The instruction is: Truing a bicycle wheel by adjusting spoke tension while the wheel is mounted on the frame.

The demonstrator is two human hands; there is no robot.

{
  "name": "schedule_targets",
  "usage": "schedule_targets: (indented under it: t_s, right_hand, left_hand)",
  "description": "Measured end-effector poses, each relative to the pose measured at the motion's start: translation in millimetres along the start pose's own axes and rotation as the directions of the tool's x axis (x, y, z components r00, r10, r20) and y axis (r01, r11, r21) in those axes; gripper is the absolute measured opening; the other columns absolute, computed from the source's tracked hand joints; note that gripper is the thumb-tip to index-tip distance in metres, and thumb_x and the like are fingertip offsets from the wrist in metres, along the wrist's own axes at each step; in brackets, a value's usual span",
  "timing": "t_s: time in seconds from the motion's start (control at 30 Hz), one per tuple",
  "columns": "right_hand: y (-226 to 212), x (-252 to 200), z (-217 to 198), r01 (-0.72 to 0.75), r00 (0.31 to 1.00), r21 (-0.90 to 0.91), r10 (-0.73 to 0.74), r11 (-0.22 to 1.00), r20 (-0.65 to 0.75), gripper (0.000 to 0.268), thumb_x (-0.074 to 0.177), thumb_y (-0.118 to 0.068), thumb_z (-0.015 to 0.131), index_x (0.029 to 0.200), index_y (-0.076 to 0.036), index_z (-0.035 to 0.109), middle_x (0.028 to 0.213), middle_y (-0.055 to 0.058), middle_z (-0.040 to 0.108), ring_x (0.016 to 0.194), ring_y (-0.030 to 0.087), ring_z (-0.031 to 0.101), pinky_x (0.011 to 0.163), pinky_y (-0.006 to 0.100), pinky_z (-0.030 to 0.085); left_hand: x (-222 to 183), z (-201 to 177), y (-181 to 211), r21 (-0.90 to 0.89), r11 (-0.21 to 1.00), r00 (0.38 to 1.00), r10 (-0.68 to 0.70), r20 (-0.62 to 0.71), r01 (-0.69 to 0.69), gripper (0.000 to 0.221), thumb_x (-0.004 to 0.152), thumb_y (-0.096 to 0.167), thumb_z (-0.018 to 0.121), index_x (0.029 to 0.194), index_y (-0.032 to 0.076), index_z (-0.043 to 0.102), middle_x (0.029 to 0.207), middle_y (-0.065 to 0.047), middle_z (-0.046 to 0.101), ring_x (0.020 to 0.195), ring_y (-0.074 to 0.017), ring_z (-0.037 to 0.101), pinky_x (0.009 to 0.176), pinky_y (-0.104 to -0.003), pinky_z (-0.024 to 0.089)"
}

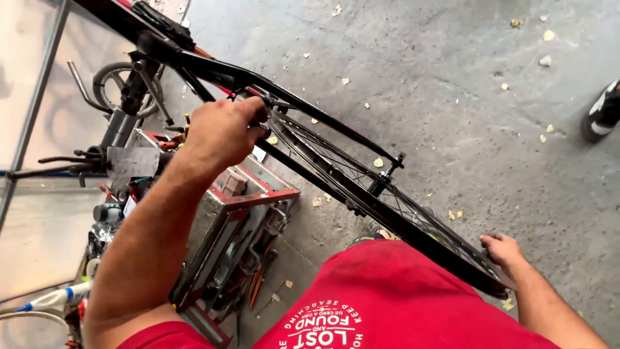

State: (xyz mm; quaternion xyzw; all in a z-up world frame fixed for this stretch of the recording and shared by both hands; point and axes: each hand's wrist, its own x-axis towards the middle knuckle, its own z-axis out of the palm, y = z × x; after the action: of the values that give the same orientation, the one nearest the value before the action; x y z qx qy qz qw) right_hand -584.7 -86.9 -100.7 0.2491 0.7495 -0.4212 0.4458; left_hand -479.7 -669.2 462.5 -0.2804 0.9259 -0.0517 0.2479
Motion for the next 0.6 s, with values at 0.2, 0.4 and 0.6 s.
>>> schedule_targets:
  t_s: [0.2,0.4,0.6]
  right_hand:
    - [-17,-6,-6,0.028,1.000,-0.098,-0.028,0.995,0.006,0.018,0.100,-0.013,0.073,0.113,-0.001,0.073,0.094,0.016,0.072,0.064,0.023,0.061,0.054,0.033,0.044]
    - [18,-12,-7,0.033,0.999,-0.163,-0.034,0.986,-0.002,0.022,0.097,-0.018,0.075,0.105,0.002,0.078,0.093,0.014,0.075,0.079,0.026,0.064,0.071,0.040,0.047]
    - [45,-18,-14,-0.039,0.998,-0.247,0.048,0.968,0.029,0.027,0.099,-0.025,0.072,0.105,0.000,0.080,0.070,0.021,0.072,0.058,0.029,0.061,0.054,0.042,0.046]
  left_hand:
    - [2,-14,-3,-0.016,0.997,0.996,0.070,0.060,-0.069,0.017,0.096,0.034,0.071,0.113,0.031,0.074,0.108,0.006,0.079,0.106,-0.0236,0.070,0.083,-0.046,0.056]
    - [8,-3,-9,-0.014,0.996,0.996,0.089,0.016,-0.089,0.015,0.091,0.035,0.071,0.104,0.031,0.077,0.102,0.003,0.080,0.103,-0.0289,0.072,0.081,-0.048,0.055]
    - [9,-28,3,-0.191,0.981,0.992,0.010,-0.124,-0.034,0.012,0.100,0.032,0.075,0.111,0.029,0.077,0.098,0.003,0.081,0.080,-0.0169,0.074,0.071,-0.039,0.059]
